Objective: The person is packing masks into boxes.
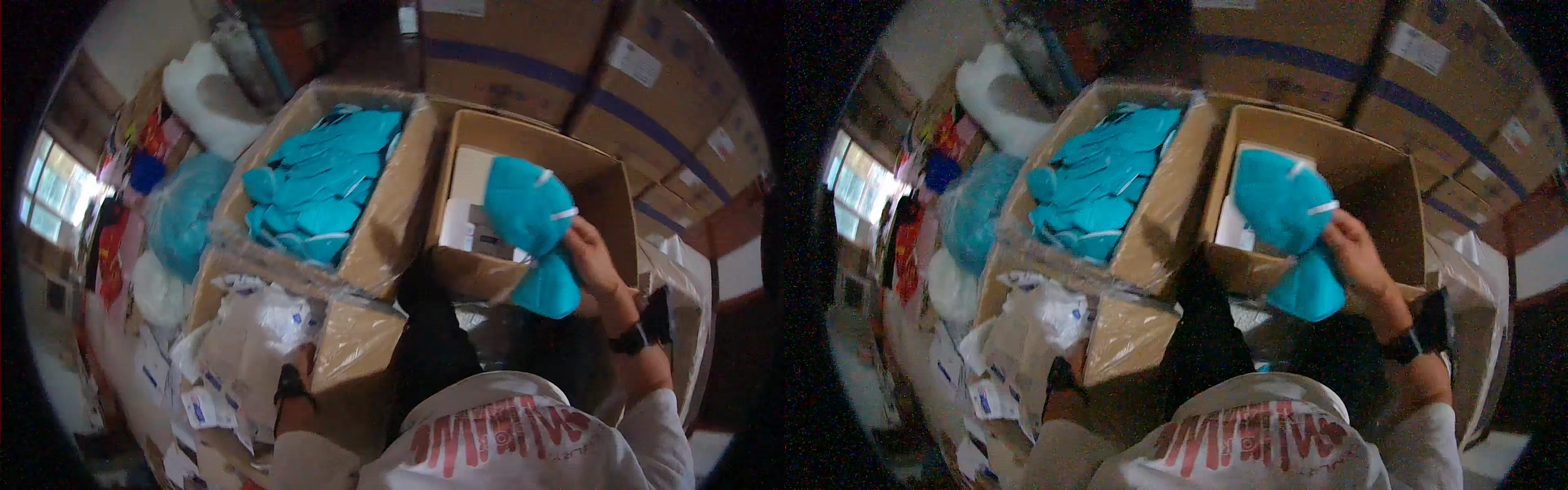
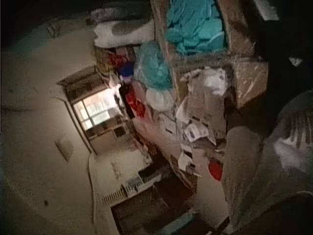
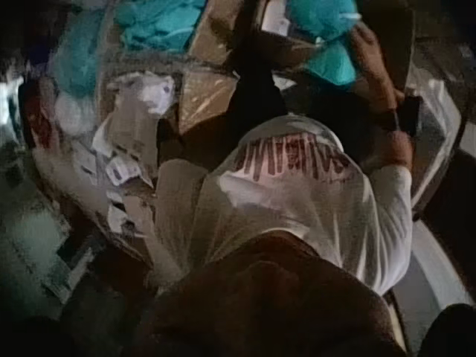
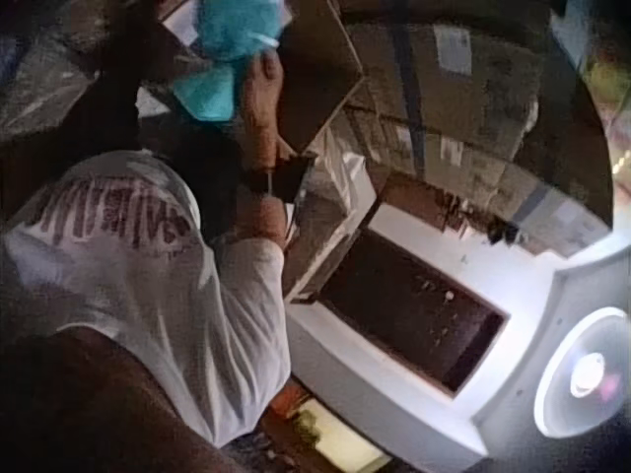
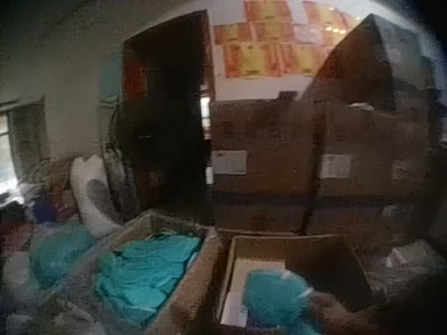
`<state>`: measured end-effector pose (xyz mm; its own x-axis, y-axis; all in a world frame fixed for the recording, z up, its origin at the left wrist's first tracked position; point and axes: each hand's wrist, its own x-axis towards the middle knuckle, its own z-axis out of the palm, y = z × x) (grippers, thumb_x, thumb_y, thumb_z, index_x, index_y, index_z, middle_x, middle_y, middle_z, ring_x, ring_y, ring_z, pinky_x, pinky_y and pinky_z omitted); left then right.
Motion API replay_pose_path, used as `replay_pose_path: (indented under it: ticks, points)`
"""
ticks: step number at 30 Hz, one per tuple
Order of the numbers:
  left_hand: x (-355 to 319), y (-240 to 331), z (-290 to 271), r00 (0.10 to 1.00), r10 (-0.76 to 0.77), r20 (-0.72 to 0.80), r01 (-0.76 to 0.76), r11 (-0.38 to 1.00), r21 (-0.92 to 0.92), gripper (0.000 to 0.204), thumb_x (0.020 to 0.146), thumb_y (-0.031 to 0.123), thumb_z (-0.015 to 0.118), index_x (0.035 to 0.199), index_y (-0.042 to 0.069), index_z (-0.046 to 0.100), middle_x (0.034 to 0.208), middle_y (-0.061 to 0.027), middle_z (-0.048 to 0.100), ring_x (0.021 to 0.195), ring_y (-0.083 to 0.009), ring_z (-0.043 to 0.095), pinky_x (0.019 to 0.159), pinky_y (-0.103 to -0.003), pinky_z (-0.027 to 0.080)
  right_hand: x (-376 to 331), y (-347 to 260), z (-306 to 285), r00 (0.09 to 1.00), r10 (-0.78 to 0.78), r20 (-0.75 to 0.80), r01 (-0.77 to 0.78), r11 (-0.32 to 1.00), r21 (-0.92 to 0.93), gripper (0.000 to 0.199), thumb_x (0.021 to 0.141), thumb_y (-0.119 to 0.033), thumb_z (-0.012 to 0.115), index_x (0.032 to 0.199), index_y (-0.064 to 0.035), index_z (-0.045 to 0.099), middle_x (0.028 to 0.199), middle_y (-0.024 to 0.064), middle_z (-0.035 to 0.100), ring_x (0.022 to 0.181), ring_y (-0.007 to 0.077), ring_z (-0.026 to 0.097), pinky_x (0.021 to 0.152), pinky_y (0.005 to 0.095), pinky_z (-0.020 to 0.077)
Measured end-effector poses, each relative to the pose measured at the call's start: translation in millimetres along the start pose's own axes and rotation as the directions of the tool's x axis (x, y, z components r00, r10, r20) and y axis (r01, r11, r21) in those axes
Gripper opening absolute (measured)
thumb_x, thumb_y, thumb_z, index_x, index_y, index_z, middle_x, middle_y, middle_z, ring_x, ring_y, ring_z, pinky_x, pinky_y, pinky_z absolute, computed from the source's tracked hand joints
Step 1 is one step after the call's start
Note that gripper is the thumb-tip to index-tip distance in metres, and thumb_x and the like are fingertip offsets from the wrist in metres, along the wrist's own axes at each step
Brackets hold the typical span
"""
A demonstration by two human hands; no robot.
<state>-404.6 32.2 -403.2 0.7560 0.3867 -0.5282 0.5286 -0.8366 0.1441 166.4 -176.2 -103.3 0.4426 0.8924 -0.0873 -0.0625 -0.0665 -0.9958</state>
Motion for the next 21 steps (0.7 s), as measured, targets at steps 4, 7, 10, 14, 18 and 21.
replay_pose_path:
  ticks: [4,7,10,14,18,21]
  points:
    - [-22,10,-49,0.998,-0.055,-0.044,0.045,0.978,-0.205,0.028,0.086,0.024,0.044,0.094,0.001,0.057,0.084,-0.0157,0.057,0.083,-0.026,0.056,0.077,-0.038,0.042,-1,-3,11,0.99,0.033,0.135,-0.059,0.978,0.199,0.023,0.089,-0.017,0.047,0.106,-0.0021,0.052,0.097,0.0035,0.058,0.087,0.0109,0.055,0.077,0.0268,0.0453]
    - [-50,45,-134,0.95,-0.272,-0.152,0.176,0.871,-0.458,0.03,0.086,0.026,0.044,0.093,0.0,0.058,0.085,-0.0156,0.059,0.08,-0.0237,0.058,0.075,-0.037,0.043,-14,-8,18,0.987,0.102,0.126,-0.145,0.905,0.4,0.024,0.089,-0.018,0.047,0.106,-0.0023,0.053,0.098,0.0048,0.059,0.087,0.0119,0.056,0.078,0.0277,0.0464]
    - [-52,121,-235,0.817,-0.53,-0.228,0.204,0.636,-0.744,0.031,0.086,0.027,0.047,0.091,-0.001,0.059,0.085,-0.0137,0.062,0.071,-0.0195,0.06,0.066,-0.033,0.047,-14,5,16,0.981,0.052,0.185,-0.114,0.933,0.342,0.025,0.089,-0.019,0.047,0.107,-0.0024,0.053,0.097,0.005,0.059,0.084,0.013,0.057,0.077,0.0289,0.0473]
    - [18,250,-310,0.898,-0.105,-0.427,-0.431,-0.015,-0.902,0.037,0.087,0.022,0.051,0.117,0.001,0.045,0.111,-0.0092,0.054,0.101,-0.0141,0.051,0.083,-0.029,0.041,-25,11,34,0.948,0.079,0.31,-0.181,0.932,0.314,0.023,0.089,-0.02,0.047,0.105,-0.0036,0.054,0.094,0.0047,0.06,0.083,0.012,0.057,0.076,0.0281,0.0473]
    - [77,345,-334,0.873,-0.261,-0.412,-0.486,-0.385,-0.785,0.041,0.086,0.025,0.055,0.118,0.002,0.044,0.112,-0.0059,0.052,0.104,-0.0155,0.047,0.087,-0.031,0.037,-39,28,29,0.976,0.01,0.216,-0.066,0.964,0.257,0.021,0.088,-0.023,0.051,0.1,-0.0062,0.056,0.088,0.0008,0.058,0.079,0.009,0.053,0.072,0.0253,0.045]
    - [94,353,-343,0.839,-0.419,-0.347,-0.503,-0.354,-0.788,0.04,0.087,0.024,0.053,0.117,0.0,0.044,0.114,-0.0081,0.05,0.104,-0.0172,0.048,0.089,-0.033,0.037,-43,58,-24,0.983,0.078,-0.169,-0.042,0.978,0.205,0.018,0.088,-0.021,0.051,0.099,-0.0068,0.053,0.091,0.0045,0.058,0.084,0.0116,0.055,0.073,0.0273,0.0472]
